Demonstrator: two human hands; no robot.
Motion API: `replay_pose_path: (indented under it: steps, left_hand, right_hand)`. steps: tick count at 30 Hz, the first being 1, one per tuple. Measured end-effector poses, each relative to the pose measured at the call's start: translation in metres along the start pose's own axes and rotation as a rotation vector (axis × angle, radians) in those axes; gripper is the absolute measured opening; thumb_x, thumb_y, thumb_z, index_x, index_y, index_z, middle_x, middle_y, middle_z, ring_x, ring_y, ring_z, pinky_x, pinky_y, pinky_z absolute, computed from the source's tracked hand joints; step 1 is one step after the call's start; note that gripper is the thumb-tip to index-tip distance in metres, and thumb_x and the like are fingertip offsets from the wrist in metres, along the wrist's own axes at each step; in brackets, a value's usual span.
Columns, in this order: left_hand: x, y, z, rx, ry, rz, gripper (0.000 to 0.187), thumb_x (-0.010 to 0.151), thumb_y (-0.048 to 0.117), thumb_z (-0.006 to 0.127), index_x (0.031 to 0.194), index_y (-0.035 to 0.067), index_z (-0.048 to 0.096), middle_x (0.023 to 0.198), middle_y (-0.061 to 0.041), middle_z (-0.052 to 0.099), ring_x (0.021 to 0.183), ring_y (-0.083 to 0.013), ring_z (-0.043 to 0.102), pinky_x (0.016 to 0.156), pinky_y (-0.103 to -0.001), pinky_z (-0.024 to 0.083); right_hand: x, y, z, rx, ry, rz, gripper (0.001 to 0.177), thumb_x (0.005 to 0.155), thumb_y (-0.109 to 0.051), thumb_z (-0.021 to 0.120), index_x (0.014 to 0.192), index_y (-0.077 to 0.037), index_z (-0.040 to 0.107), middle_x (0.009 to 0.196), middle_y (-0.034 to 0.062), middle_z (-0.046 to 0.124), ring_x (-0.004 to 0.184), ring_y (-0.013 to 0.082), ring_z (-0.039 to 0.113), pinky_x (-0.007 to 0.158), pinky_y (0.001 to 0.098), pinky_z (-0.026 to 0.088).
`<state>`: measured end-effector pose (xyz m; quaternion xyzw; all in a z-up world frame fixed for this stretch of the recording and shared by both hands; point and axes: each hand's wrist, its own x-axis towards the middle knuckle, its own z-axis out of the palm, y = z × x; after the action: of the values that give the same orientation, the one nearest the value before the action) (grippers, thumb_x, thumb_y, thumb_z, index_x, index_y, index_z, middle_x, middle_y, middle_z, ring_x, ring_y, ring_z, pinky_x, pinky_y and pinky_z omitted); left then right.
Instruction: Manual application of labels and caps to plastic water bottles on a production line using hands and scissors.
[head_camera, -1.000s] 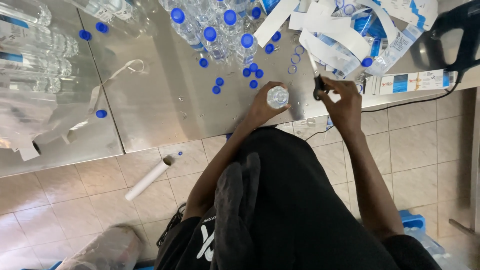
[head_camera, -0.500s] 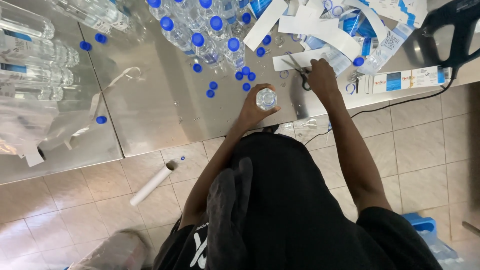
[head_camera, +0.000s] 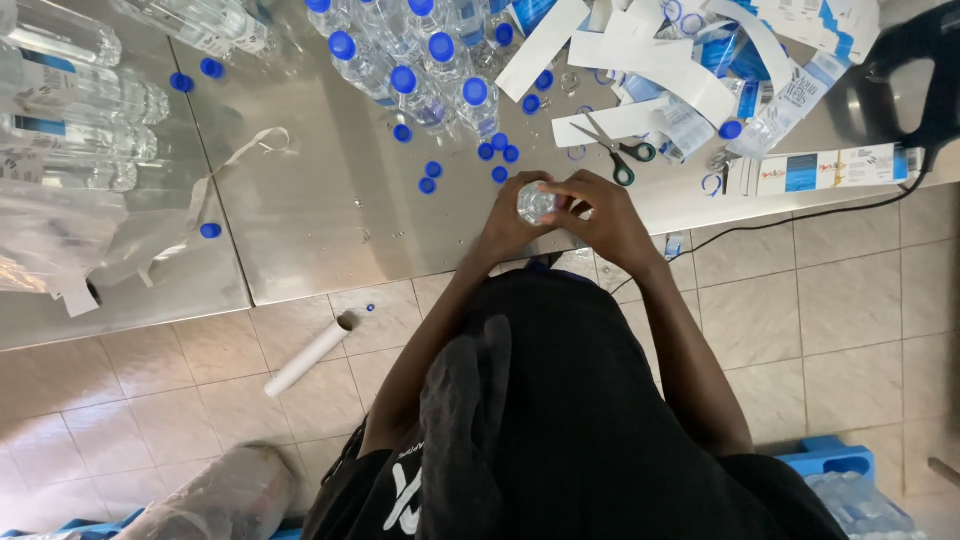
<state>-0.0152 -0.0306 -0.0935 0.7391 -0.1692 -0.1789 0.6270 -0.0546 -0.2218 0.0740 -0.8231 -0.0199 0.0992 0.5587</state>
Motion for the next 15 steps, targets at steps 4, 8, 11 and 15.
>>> replay_pose_path:
  steps: [4,8,11,15]
  left_hand:
    - [0.000,0.008,0.000,-0.028,0.028,0.094,0.074,0.078,0.036,0.104,0.139,0.015,0.067,0.132,-0.012,0.071,0.131,-0.0316,0.066,0.119,-0.045,0.046]
    - [0.003,0.003,-0.007,-0.053,-0.015,0.135,0.091,0.072,0.048,0.108,0.147,0.021,0.065,0.135,-0.004,0.073,0.135,-0.0233,0.066,0.124,-0.041,0.041]
    - [-0.004,0.014,-0.014,0.012,-0.032,0.143,0.131,0.063,0.058,0.109,0.170,0.025,0.043,0.155,-0.009,0.062,0.149,-0.0310,0.054,0.132,-0.051,0.033]
    - [-0.024,0.028,-0.041,0.020,-0.051,0.089,0.129,0.077,0.058,0.098,0.176,0.020,0.025,0.166,-0.015,0.050,0.157,-0.0372,0.042,0.133,-0.057,0.027]
  right_hand:
    - [0.003,-0.005,-0.024,0.028,-0.015,0.073,0.045,0.092,-0.004,0.089,0.134,0.005,0.076,0.103,0.0263,0.071,0.101,0.0411,0.075,0.088,0.0509,0.065]
    - [0.011,0.023,-0.049,-0.027,0.002,0.115,0.041,0.096,-0.002,0.084,0.136,0.002,0.076,0.106,0.0294,0.073,0.103,0.0428,0.075,0.088,0.0504,0.064]
    - [0.021,0.060,-0.063,-0.022,0.261,0.121,0.046,0.101,-0.001,0.086,0.145,-0.003,0.072,0.112,0.0228,0.073,0.104,0.0325,0.074,0.081,0.0394,0.063]
    - [0.017,0.061,-0.079,-0.209,0.496,0.076,0.058,0.105,0.004,0.085,0.156,0.004,0.056,0.147,0.0285,0.051,0.133,0.0465,0.059,0.097,0.0532,0.061]
